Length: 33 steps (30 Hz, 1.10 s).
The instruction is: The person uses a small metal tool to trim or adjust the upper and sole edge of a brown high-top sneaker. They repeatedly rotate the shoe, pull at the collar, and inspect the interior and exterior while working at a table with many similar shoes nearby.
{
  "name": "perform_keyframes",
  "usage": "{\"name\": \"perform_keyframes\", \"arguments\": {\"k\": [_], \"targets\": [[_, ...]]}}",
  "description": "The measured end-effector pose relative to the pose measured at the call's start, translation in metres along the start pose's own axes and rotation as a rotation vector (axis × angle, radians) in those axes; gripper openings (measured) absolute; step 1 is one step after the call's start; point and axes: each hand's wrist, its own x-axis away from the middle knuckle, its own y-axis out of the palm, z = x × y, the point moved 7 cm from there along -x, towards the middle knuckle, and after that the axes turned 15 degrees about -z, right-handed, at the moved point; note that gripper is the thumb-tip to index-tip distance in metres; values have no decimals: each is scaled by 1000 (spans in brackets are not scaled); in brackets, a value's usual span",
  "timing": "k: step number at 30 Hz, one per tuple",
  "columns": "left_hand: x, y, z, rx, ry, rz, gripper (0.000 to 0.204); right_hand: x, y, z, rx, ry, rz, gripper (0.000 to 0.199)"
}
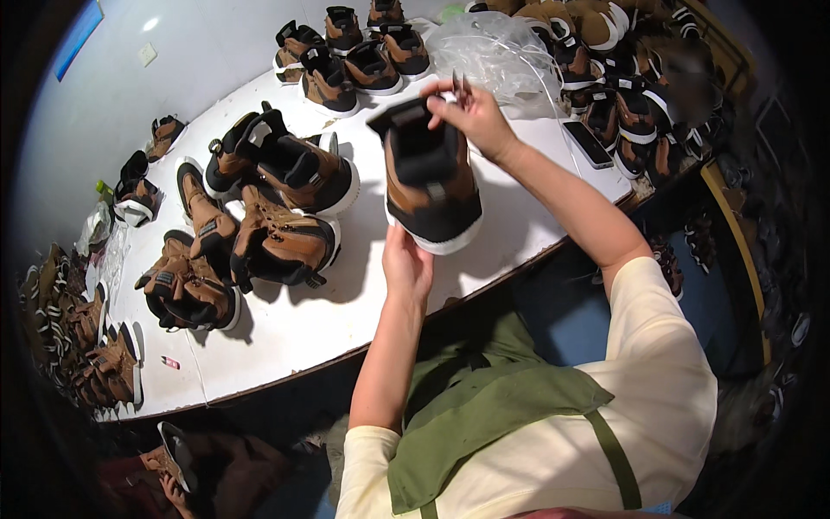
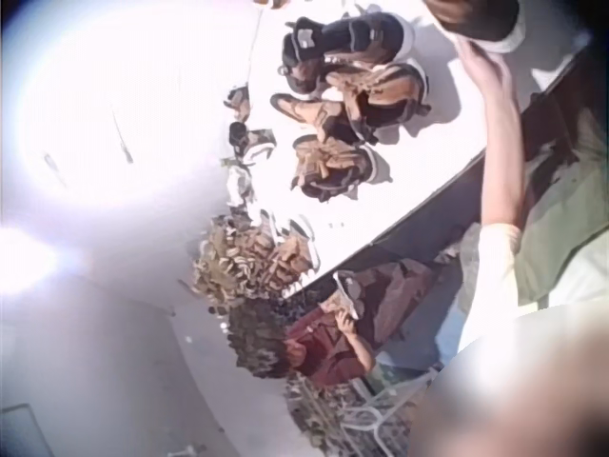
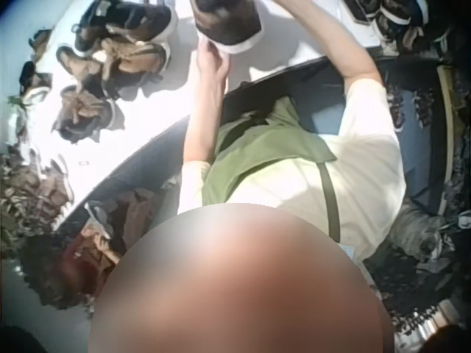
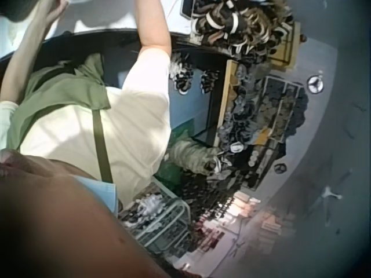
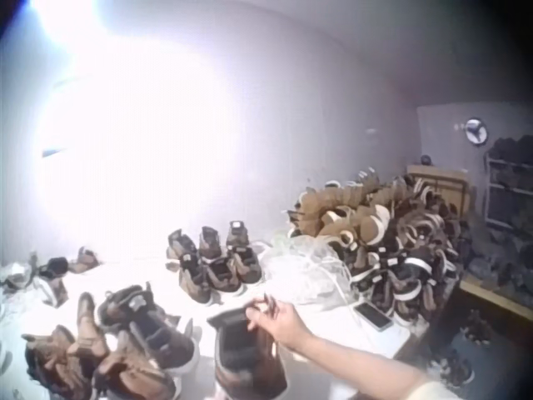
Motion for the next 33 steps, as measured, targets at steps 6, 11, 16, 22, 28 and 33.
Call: {"name": "perform_keyframes", "arguments": {"k": [6,11,16,22,28,33], "targets": [[49,-58,-6,-639,-273,264,39,68,17,50,192,-16,-40,26],[55,-16,26,-1346,-73,153,65,86,9,18,518,-175,88,23],[51,44,24,-1560,41,-56,79,84,-82,93,736,251,330,30],[59,85,4,-1955,181,-348,88,74,-87,187,929,400,83,29],[34,86,0,-1959,260,-335,54,50,-125,231,1156,241,139,6],[7,92,-16,-1916,329,-289,48,33,-151,253,1657,252,11,6]]}}
